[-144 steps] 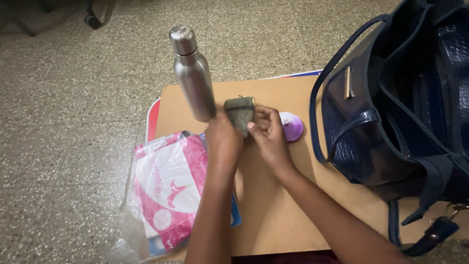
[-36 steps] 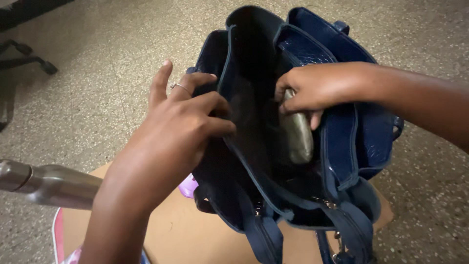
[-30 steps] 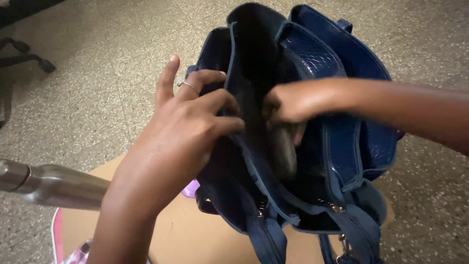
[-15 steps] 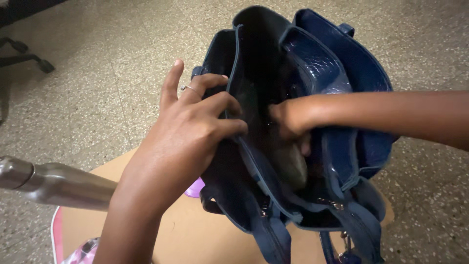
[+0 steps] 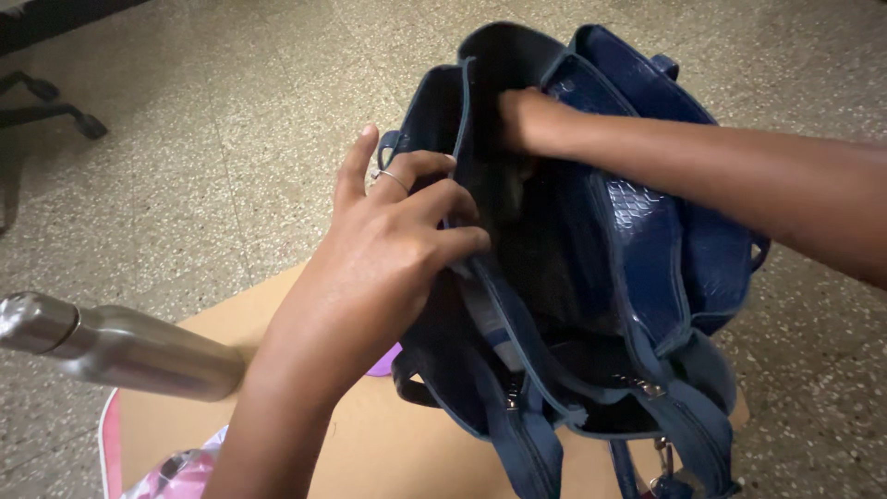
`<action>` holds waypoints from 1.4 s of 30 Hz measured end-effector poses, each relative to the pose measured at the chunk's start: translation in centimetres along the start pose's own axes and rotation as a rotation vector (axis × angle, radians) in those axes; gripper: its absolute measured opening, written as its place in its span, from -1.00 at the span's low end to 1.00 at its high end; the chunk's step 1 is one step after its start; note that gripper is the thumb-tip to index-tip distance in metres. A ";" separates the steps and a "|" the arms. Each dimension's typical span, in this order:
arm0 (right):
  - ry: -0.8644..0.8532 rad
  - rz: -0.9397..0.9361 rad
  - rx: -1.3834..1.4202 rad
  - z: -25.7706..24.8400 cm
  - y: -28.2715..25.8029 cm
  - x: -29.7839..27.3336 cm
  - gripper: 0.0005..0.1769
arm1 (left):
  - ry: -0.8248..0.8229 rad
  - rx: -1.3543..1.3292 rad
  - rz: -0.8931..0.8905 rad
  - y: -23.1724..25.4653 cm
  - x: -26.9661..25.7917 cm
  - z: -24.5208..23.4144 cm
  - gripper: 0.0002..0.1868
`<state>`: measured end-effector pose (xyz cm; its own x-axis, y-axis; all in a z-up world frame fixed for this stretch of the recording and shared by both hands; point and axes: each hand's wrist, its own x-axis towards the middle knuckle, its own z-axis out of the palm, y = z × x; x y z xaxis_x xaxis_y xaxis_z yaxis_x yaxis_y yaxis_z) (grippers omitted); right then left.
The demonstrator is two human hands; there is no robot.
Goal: The person packs several items into a blue handbag. They place a coiled black cable, a blue fluffy toy, a pair of sunglasses, a small pouch, and a purple round container into the bag. The person then picks up a pink and white packaged item and places it into the bag.
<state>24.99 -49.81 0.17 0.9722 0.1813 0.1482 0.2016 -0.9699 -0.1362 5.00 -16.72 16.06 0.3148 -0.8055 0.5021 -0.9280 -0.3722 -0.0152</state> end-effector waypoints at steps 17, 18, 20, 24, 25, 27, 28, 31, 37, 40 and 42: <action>-0.747 0.048 -0.143 1.6 0.3 1.8 -0.51 | 0.016 -0.035 -0.005 -0.8 -0.6 0.5 -0.62; -0.744 0.072 -0.139 1.1 -0.6 1.3 -0.47 | 0.019 -0.035 -0.007 -0.8 -0.5 0.5 -0.63; -0.713 0.126 -0.121 -0.1 -2.4 0.0 -0.40 | 0.028 -0.038 -0.007 -0.8 -0.5 0.7 -0.64; -0.528 0.292 0.019 -4.4 -6.5 -3.3 -0.23 | 0.041 -0.038 -0.002 -0.6 -0.6 0.7 -0.62; -0.487 0.332 0.111 -5.7 -7.5 -4.4 -0.18 | 0.043 -0.037 -0.001 -0.5 -0.7 0.6 -0.62; -0.442 0.416 0.301 -8.7 -9.0 -7.0 -0.09 | 0.051 -0.034 0.002 -0.5 -0.8 0.7 -0.64; -0.450 0.455 0.361 -9.8 -9.8 -8.2 -0.05 | 0.057 -0.032 0.003 -0.6 -0.9 0.7 -0.64; -0.674 0.365 0.526 -12.2 -12.7 -11.9 -0.25 | 0.100 -0.039 0.010 -0.6 -1.0 0.9 -0.67; -0.867 0.359 0.289 -12.3 -16.4 -17.8 0.02 | 0.163 -0.094 0.009 -0.3 -1.1 1.3 -0.70; -0.791 0.367 0.338 -11.8 -15.5 -17.4 -0.29 | 0.159 -0.081 0.013 -0.1 -1.2 1.2 -0.71; -0.746 0.382 0.475 -10.8 -14.8 -17.0 -0.45 | 0.148 -0.075 0.014 0.2 -1.3 0.9 -0.72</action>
<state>4.22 -40.24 10.27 0.7749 0.0823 -0.6267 -0.2765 -0.8474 -0.4532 4.63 -16.18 14.63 0.2744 -0.7316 0.6241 -0.9460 -0.3220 0.0385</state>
